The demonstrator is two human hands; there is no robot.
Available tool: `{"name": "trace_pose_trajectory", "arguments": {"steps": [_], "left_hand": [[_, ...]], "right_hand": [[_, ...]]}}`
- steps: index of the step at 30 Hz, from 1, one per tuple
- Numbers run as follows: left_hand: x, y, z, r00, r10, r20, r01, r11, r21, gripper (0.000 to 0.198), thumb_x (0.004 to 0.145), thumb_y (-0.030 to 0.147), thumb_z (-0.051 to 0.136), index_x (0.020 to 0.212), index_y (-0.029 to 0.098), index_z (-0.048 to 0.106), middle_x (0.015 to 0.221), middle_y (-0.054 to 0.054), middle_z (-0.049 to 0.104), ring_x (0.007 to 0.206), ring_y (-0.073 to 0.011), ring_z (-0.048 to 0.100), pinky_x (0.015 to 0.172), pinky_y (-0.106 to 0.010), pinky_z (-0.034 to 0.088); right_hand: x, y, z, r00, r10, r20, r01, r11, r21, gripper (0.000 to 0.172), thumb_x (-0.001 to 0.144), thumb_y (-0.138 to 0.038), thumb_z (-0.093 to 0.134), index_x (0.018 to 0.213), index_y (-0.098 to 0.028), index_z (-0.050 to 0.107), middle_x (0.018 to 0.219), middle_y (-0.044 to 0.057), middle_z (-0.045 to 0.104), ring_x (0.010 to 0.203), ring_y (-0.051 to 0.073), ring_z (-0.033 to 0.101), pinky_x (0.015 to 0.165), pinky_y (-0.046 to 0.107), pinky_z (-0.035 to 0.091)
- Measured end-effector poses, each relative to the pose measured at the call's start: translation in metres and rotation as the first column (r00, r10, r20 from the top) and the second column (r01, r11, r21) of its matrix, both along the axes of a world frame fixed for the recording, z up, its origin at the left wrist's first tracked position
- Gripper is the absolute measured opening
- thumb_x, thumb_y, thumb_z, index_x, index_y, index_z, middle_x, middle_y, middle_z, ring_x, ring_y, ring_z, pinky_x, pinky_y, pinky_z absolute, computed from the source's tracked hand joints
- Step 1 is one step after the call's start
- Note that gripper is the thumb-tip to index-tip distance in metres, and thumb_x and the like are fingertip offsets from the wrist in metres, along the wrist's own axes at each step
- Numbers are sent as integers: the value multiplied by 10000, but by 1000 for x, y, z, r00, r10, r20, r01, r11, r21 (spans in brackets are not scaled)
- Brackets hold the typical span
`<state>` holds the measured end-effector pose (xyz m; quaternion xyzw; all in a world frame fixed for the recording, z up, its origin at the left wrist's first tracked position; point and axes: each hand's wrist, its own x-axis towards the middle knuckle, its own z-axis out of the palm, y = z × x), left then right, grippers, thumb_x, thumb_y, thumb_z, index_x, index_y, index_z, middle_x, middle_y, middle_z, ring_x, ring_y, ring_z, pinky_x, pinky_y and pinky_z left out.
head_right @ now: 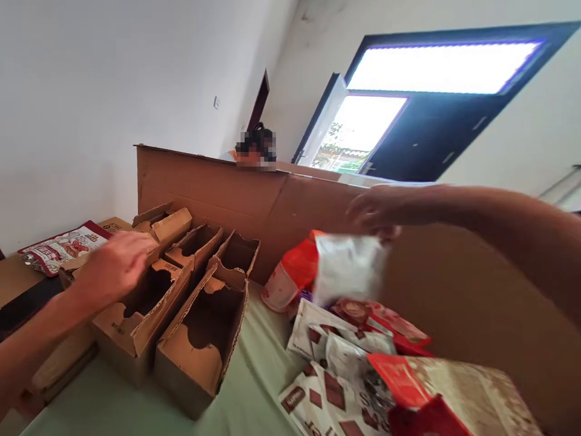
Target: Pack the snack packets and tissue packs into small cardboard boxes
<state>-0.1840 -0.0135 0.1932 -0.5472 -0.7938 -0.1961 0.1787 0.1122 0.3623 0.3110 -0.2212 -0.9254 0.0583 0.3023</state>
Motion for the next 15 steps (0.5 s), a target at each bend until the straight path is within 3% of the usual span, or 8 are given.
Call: {"name": "trace_pose_trajectory", "arguments": {"steps": [2, 4, 7, 10, 12, 15], "left_hand": [[-18, -39, -2, 991, 131, -33, -125, 980, 153, 378, 962, 267, 476, 1260, 142, 671, 1332, -171, 675, 1291, -375, 573, 1122, -597, 437], [-34, -66, -14, 974, 225, -33, -210, 948, 240, 411, 905, 348, 518, 1147, 73, 703, 1142, -247, 725, 1132, -471, 629, 971, -700, 482], [-39, -80, -44, 978, 202, -47, -179, 936, 302, 335, 863, 320, 561, 1092, 127, 709, 989, -172, 760, 966, -396, 693, 867, -585, 564], [-24, -77, -68, 985, 149, -88, -104, 915, 390, 353, 906, 189, 520, 1240, 175, 631, 1085, -112, 744, 1020, -295, 699, 906, -462, 577], [-12, -74, -77, 987, 111, -114, -50, 897, 440, 389, 942, 131, 488, 1318, 190, 571, 1136, -101, 717, 1064, -247, 690, 931, -404, 575], [-2, -76, -87, 990, 48, -130, 23, 870, 493, 375, 976, 101, 494, 1341, 184, 528, 1094, -87, 698, 1013, -197, 689, 897, -330, 577]], "right_hand": [[-13, -9, -6, 993, 37, 108, -30, 998, -61, 317, 841, -495, 651, 596, -304, 717, 503, 37, 611, 378, 141, 523, 481, 321, 500], [-62, -40, -15, 936, 129, 328, -94, 988, -122, 151, 834, -324, 697, 713, -256, 755, 638, 50, 701, 531, 197, 649, 608, 370, 587], [-166, -119, -36, 874, 316, 369, -305, 948, -89, 144, 886, -197, 648, 908, -212, 789, 913, 67, 792, 831, 249, 730, 859, 413, 582], [-251, -195, -62, 794, 482, 371, -481, 871, -103, 308, 994, -200, 527, 1210, -201, 746, 1225, 74, 764, 1067, 213, 712, 944, 327, 534], [-284, -225, -76, 744, 533, 403, -541, 835, -105, 331, 993, -157, 502, 1213, -161, 749, 1204, 85, 772, 1054, 190, 710, 918, 281, 514], [-303, -237, -89, 660, 558, 503, -586, 802, -120, 286, 921, -92, 547, 1013, -154, 810, 958, 46, 811, 895, 160, 723, 813, 227, 493]]}}
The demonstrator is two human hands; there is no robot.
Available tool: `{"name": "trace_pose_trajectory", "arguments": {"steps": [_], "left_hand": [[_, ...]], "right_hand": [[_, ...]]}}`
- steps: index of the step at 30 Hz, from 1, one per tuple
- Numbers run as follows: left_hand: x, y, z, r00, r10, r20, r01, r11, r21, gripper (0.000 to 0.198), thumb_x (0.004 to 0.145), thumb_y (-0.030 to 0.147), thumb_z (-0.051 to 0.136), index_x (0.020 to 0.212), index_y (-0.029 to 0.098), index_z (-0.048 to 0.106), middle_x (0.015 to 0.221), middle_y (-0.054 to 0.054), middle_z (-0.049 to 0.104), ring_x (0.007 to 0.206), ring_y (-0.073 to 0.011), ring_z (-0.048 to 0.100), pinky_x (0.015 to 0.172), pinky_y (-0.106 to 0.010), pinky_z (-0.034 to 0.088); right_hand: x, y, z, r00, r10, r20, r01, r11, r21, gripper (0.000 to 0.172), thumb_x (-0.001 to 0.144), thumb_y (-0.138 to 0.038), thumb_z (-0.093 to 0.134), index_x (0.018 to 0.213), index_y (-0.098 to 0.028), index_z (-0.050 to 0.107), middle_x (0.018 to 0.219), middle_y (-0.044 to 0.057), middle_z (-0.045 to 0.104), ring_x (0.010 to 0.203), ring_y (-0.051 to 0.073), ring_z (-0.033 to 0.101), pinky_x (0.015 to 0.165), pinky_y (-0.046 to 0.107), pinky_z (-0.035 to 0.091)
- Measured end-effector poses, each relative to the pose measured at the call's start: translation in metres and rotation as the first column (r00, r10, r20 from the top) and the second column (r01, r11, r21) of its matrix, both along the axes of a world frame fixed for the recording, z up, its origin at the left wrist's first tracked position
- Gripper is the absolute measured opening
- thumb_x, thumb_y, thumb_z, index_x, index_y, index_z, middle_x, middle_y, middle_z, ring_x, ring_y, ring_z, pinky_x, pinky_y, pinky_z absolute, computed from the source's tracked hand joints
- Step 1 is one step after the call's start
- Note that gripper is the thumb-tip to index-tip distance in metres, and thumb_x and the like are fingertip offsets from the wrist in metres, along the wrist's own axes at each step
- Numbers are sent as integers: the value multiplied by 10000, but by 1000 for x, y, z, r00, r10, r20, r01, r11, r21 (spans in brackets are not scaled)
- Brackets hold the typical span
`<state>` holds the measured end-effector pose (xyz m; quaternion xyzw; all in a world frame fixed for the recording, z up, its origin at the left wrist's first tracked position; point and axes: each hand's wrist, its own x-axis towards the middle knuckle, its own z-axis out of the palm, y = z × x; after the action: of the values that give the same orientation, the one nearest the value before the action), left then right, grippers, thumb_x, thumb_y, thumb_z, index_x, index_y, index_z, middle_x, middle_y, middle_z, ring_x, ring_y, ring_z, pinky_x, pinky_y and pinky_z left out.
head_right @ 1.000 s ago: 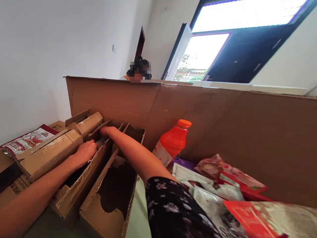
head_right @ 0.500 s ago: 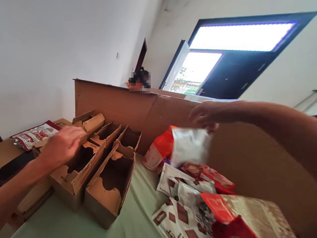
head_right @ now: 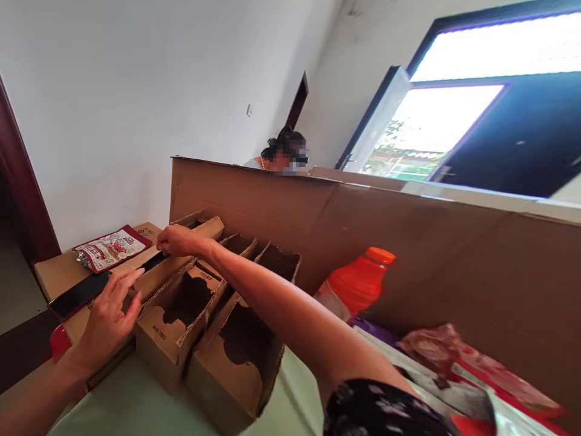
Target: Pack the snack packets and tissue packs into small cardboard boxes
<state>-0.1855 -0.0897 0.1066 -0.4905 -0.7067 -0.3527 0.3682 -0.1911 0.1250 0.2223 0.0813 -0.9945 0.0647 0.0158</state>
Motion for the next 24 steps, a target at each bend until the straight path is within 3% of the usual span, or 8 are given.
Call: {"name": "trace_pose_trajectory", "arguments": {"steps": [2, 6, 9, 14, 17, 19, 24], "left_hand": [[1, -3, -6, 999, -45, 1, 45, 998, 34, 274, 978, 86, 507, 1221, 197, 567, 983, -51, 694, 933, -181, 683, 854, -308, 573], [-1, -3, -18, 991, -130, -5, 130, 990, 47, 198, 954, 57, 538, 985, 241, 604, 864, 14, 665, 857, -163, 651, 984, -377, 539], [-1, 0, -26, 991, -137, -2, 136, 989, 52, 237, 932, 23, 533, 985, 235, 623, 891, 7, 659, 869, -166, 640, 1035, -428, 514], [-4, 3, -37, 993, -118, 2, 117, 988, 102, 232, 954, 19, 515, 1026, 213, 620, 915, -7, 640, 900, -152, 649, 1101, -443, 501], [-5, 2, -40, 994, -113, 8, 111, 986, 122, 218, 976, 36, 495, 1051, 213, 599, 929, -7, 635, 895, -144, 657, 1134, -456, 499], [-5, 1, -40, 993, -117, 20, 114, 987, 114, 211, 984, 46, 488, 1054, 220, 584, 930, -5, 633, 895, -144, 660, 1137, -460, 508], [-6, 2, -39, 997, -77, 29, 74, 992, 104, 195, 995, 64, 482, 1059, 226, 568, 928, -12, 625, 910, -158, 657, 1138, -485, 517]], "right_hand": [[-1, 4, -6, 997, 22, 69, -26, 998, 49, 265, 868, -86, 604, 976, -188, 824, 920, 21, 812, 880, 159, 727, 785, 214, 481], [-1, 7, -17, 988, -6, 155, -21, 985, 171, 411, 778, -101, 710, 1152, -246, 797, 1176, 65, 788, 1072, 242, 722, 837, 258, 502], [-7, -2, -23, 983, -11, 185, -34, 971, 237, 471, 814, -123, 690, 1256, -273, 748, 1337, 89, 721, 1223, 286, 669, 923, 315, 514], [-13, -14, -24, 978, 5, 210, -65, 959, 278, 511, 863, -203, 696, 1371, -243, 669, 1371, 119, 694, 1276, 325, 640, 980, 386, 520], [-11, -15, -27, 987, 68, 145, -108, 951, 289, 789, 873, -252, 723, 1597, -266, 410, 1633, 136, 439, 1416, 323, 526, 1078, 412, 474], [-14, -16, -32, 984, 126, 125, -162, 923, 349, 866, 871, -273, 737, 1634, -275, 327, 1688, 147, 334, 1436, 323, 504, 1087, 412, 471], [-31, -26, -43, 971, 206, 118, -237, 829, 506, 618, 862, -241, 731, 1459, -221, 572, 1500, 193, 554, 1256, 338, 644, 1016, 453, 507]]}}
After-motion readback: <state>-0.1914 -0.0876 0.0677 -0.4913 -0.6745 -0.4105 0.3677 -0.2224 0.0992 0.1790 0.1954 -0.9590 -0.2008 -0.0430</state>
